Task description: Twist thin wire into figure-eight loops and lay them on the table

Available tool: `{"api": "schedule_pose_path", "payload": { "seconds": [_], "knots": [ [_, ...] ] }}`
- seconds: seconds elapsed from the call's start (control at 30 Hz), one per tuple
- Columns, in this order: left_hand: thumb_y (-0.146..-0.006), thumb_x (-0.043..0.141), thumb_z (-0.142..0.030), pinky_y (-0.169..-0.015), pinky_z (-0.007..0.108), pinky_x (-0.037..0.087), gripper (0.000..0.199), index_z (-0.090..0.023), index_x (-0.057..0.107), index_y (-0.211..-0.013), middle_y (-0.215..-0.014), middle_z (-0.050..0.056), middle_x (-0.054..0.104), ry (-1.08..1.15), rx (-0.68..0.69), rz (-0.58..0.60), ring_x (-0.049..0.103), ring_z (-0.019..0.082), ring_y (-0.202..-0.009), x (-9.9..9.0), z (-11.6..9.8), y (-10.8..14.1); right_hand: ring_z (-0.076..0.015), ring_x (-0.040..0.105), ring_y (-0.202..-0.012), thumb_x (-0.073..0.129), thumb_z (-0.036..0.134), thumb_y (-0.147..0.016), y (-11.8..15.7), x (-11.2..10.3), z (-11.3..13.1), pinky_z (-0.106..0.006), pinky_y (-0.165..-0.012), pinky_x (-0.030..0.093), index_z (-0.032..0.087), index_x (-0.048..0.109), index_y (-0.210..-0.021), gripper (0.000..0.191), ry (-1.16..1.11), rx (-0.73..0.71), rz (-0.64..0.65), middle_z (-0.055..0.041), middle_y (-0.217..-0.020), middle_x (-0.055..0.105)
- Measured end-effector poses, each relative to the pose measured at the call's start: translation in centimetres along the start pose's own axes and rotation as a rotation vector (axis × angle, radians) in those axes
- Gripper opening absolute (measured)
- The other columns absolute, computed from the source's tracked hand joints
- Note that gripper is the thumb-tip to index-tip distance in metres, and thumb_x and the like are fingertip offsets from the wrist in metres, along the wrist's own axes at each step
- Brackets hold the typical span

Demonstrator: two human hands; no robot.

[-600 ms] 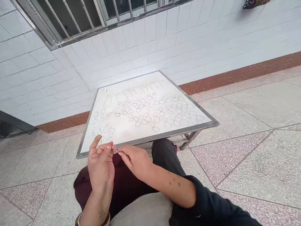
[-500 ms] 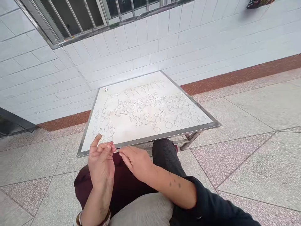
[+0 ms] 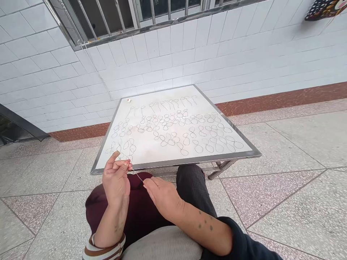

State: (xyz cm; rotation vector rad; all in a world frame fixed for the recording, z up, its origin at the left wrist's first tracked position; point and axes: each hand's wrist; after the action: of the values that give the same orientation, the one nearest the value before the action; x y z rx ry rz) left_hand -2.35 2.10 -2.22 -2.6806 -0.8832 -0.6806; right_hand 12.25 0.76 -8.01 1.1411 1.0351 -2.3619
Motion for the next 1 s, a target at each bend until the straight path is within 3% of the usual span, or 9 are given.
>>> {"api": "schedule_pose_path", "payload": {
  "seconds": [0.17, 0.3, 0.33, 0.47, 0.53, 0.6, 0.67, 0.83, 1.0],
  "knots": [
    [-0.062, 0.079, -0.013, -0.066, 0.026, 0.048, 0.047, -0.017, 0.064, -0.107, -0.059, -0.006, 0.058, 0.009, -0.012, -0.014, 0.062, 0.012, -0.065, -0.2, 0.3, -0.1, -0.0155, 0.057, -0.068, 0.032, 0.020, -0.098, 1.2, 0.3, -0.1, -0.029, -0.064, 0.045, 0.019, 0.056, -0.092, 0.025, -0.168, 0.068, 0.075, -0.0040, -0.079, 0.062],
    [-0.064, 0.078, -0.014, -0.069, 0.026, 0.048, 0.047, -0.017, 0.064, -0.108, -0.060, -0.005, 0.059, 0.010, 0.063, -0.065, 0.062, 0.012, -0.068, -0.8, -0.4, -0.8, -0.0151, 0.056, -0.066, 0.033, 0.021, -0.098, 2.0, -0.5, -1.9, -0.028, -0.062, 0.045, 0.020, 0.056, -0.087, 0.026, -0.261, 0.054, 0.177, -0.0023, -0.074, 0.060],
    [-0.064, 0.078, -0.014, -0.070, 0.027, 0.048, 0.047, -0.017, 0.064, -0.109, -0.061, -0.005, 0.060, 0.003, 0.082, -0.076, 0.062, 0.012, -0.068, -0.9, -0.6, -0.9, -0.0149, 0.055, -0.065, 0.034, 0.022, -0.098, 1.9, -1.1, -2.4, -0.028, -0.062, 0.045, 0.021, 0.057, -0.087, 0.025, -0.275, 0.084, 0.152, -0.0019, -0.073, 0.060],
    [-0.066, 0.078, -0.016, -0.073, 0.028, 0.049, 0.052, -0.017, 0.062, -0.116, -0.064, -0.005, 0.062, -0.013, 0.033, -0.033, 0.061, 0.011, -0.066, -0.4, -1.0, -0.2, -0.0166, 0.057, -0.076, 0.039, 0.029, -0.097, -0.7, -3.6, -2.5, -0.029, -0.069, 0.045, 0.022, 0.061, -0.092, 0.023, -0.307, 0.285, -0.151, -0.0034, -0.081, 0.064],
    [-0.066, 0.078, -0.016, -0.071, 0.027, 0.049, 0.056, -0.018, 0.059, -0.119, -0.065, -0.004, 0.062, -0.004, -0.024, 0.001, 0.061, 0.011, -0.066, 0.3, -0.8, 0.6, -0.0174, 0.056, -0.081, 0.045, 0.031, -0.096, -2.7, -4.1, -1.5, -0.030, -0.073, 0.043, 0.023, 0.063, -0.092, 0.020, -0.368, 0.220, -0.116, -0.0033, -0.086, 0.066],
    [-0.067, 0.077, -0.015, -0.074, 0.027, 0.049, 0.059, -0.019, 0.057, -0.122, -0.066, -0.005, 0.063, 0.006, -0.078, 0.029, 0.062, 0.011, -0.068, 0.8, -0.5, 1.3, -0.0168, 0.055, -0.079, 0.048, 0.033, -0.094, -4.4, -3.8, -0.5, -0.030, -0.072, 0.042, 0.024, 0.064, -0.091, 0.018, -0.489, 0.219, -0.068, -0.0020, -0.084, 0.066],
    [-0.068, 0.077, -0.014, -0.081, 0.028, 0.048, 0.060, -0.019, 0.056, -0.123, -0.068, -0.005, 0.064, 0.011, -0.115, 0.047, 0.063, 0.011, -0.074, 1.0, -0.3, 1.8, -0.0137, 0.051, -0.068, 0.048, 0.037, -0.093, -5.2, -3.1, 0.1, -0.027, -0.065, 0.041, 0.023, 0.064, -0.090, 0.021, -0.715, 0.320, -0.016, -0.0009, -0.082, 0.065],
    [-0.069, 0.076, -0.014, -0.086, 0.028, 0.046, 0.059, -0.018, 0.054, -0.124, -0.069, -0.004, 0.066, 0.000, -0.156, 0.062, 0.063, 0.011, -0.075, 1.1, 0.0, 2.5, -0.0089, 0.040, -0.057, 0.051, 0.047, -0.090, -4.8, -1.9, -0.3, -0.023, -0.054, 0.032, 0.019, 0.060, -0.083, 0.030, -1.302, 0.488, 0.161, 0.0008, -0.071, 0.058],
    [-0.071, 0.076, -0.016, -0.080, 0.027, 0.048, 0.056, -0.019, 0.055, -0.122, -0.070, -0.004, 0.067, -0.025, -0.189, 0.106, 0.063, 0.010, -0.071, 1.5, 0.8, 3.2, -0.0085, 0.038, -0.057, 0.056, 0.048, -0.086, -4.5, -1.7, -0.6, -0.022, -0.052, 0.027, 0.018, 0.054, -0.073, 0.034, -1.436, 0.504, 0.085, 0.0029, -0.064, 0.050]
  ]
}}
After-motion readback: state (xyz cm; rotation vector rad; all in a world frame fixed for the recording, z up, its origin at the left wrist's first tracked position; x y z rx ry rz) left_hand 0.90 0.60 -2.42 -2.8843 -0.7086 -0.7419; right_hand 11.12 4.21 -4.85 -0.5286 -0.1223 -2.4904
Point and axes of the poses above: each hand's wrist, its own y-axis away from the middle knuckle, its own x-axis out of the palm, z = x × y
